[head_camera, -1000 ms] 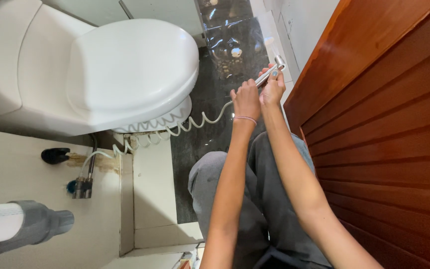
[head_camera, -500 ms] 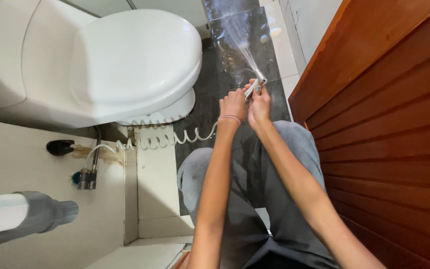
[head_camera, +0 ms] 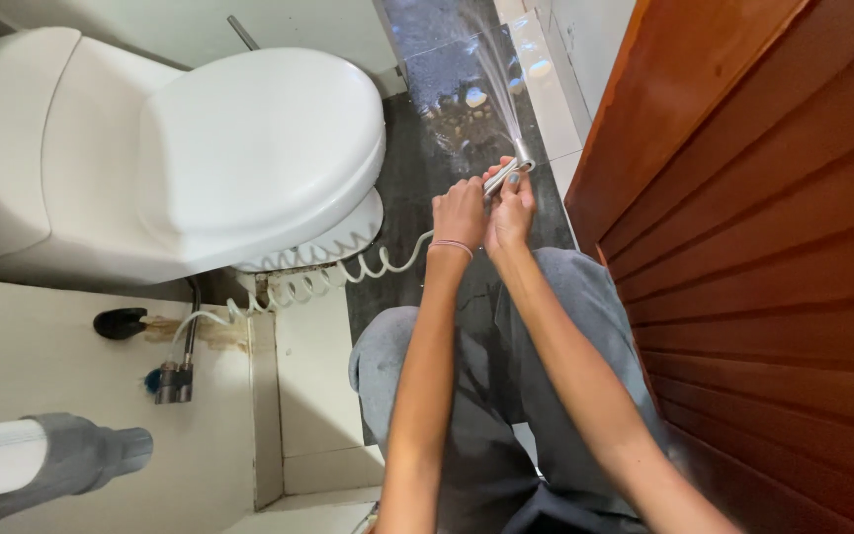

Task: Checking and repairing a bidet sprayer in a bathroom.

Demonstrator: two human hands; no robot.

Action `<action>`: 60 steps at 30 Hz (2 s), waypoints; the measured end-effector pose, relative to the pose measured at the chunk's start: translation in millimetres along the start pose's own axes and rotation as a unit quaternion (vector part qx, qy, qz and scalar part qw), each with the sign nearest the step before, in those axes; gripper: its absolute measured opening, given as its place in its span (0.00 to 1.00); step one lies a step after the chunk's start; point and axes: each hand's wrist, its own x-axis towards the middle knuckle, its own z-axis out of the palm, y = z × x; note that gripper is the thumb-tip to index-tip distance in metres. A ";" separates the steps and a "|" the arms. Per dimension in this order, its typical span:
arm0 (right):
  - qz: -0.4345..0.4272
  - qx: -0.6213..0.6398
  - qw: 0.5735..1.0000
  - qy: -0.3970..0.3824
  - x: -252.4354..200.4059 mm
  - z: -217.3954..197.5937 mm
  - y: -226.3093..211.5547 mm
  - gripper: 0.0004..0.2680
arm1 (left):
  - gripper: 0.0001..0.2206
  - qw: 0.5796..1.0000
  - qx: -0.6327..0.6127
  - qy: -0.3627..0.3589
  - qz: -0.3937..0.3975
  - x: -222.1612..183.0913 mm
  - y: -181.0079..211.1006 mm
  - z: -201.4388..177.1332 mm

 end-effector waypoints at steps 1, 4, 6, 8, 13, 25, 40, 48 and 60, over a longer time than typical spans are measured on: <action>-0.001 0.000 1.000 0.000 2.1 -0.2 -2.0 0.10 | 0.06 1.000 0.000 0.000 0.001 0.2 4.3 -4.3; 0.019 0.009 1.000 0.000 8.0 -1.8 -4.9 0.10 | 0.06 1.000 0.009 0.006 -0.002 0.0 12.0 -13.5; 0.036 -0.009 0.999 -0.031 10.9 -4.2 -4.1 0.09 | 0.05 0.999 0.047 0.001 -0.019 -1.6 11.1 -14.5; 0.042 -0.016 0.998 -0.049 9.2 -2.5 -6.3 0.09 | 0.06 0.999 0.045 0.006 -0.018 -4.1 9.5 -15.9; 0.056 -0.005 0.996 -0.074 7.7 4.9 -11.6 0.09 | 0.05 0.999 0.028 0.043 0.009 -6.9 8.9 -20.0; 0.053 0.006 0.996 -0.073 11.1 1.0 -17.4 0.09 | 0.05 0.998 0.052 0.034 0.002 -7.3 25.5 -24.5; 0.049 0.005 0.997 -0.059 5.8 6.3 -24.7 0.09 | 0.07 0.998 0.059 0.017 -0.006 -6.4 30.9 -23.9; -0.002 0.063 0.997 -0.042 4.9 5.9 -27.3 0.11 | 0.12 0.998 0.050 0.028 0.019 -1.6 35.3 -11.4; -0.043 0.057 0.997 0.016 7.5 -3.3 -22.9 0.11 | 0.14 0.997 0.070 -0.014 0.023 -0.4 45.2 -6.6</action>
